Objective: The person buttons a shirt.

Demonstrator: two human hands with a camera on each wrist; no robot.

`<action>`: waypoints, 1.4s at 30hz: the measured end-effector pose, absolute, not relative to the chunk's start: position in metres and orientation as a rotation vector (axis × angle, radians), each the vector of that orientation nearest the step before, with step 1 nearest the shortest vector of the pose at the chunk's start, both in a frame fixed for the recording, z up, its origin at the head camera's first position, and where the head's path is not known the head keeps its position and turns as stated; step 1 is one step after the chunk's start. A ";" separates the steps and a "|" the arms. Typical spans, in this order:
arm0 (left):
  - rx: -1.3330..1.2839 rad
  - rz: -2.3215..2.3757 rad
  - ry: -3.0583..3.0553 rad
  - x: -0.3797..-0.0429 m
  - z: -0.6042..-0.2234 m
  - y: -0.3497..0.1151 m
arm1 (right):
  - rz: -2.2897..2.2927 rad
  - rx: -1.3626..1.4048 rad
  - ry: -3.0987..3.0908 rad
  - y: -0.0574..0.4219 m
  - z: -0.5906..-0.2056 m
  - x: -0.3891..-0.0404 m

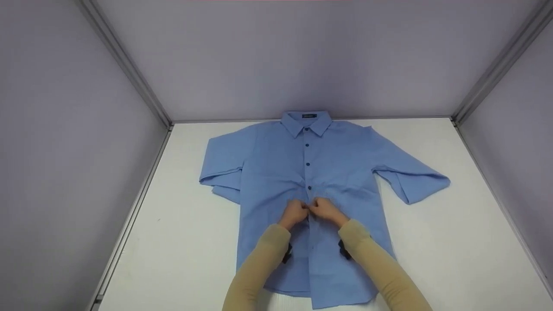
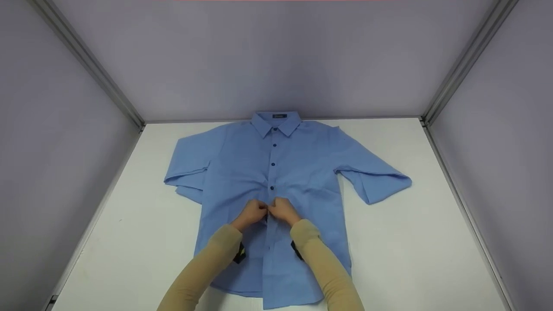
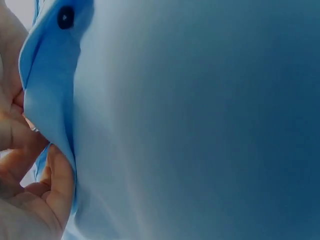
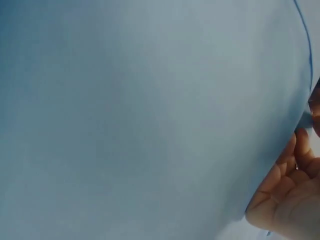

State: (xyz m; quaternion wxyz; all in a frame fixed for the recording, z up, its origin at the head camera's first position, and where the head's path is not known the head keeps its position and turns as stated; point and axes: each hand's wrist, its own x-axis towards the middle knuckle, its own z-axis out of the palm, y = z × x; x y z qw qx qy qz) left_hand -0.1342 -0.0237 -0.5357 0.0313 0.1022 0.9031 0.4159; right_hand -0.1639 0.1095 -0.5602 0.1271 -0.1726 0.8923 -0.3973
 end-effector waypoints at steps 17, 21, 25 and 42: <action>0.320 0.904 2.914 -0.216 -0.705 -0.017 | -0.910 -0.382 2.755 0.094 -0.548 -0.160; 0.340 0.946 2.877 -0.210 -0.702 -0.017 | -0.936 -0.445 2.729 0.099 -0.557 -0.165; 0.370 0.925 2.894 -0.209 -0.709 -0.013 | -0.930 -0.513 2.712 0.106 -0.561 -0.166; 0.321 1.015 2.775 -0.194 -0.679 -0.024 | -0.698 -0.502 2.769 0.087 -0.549 -0.152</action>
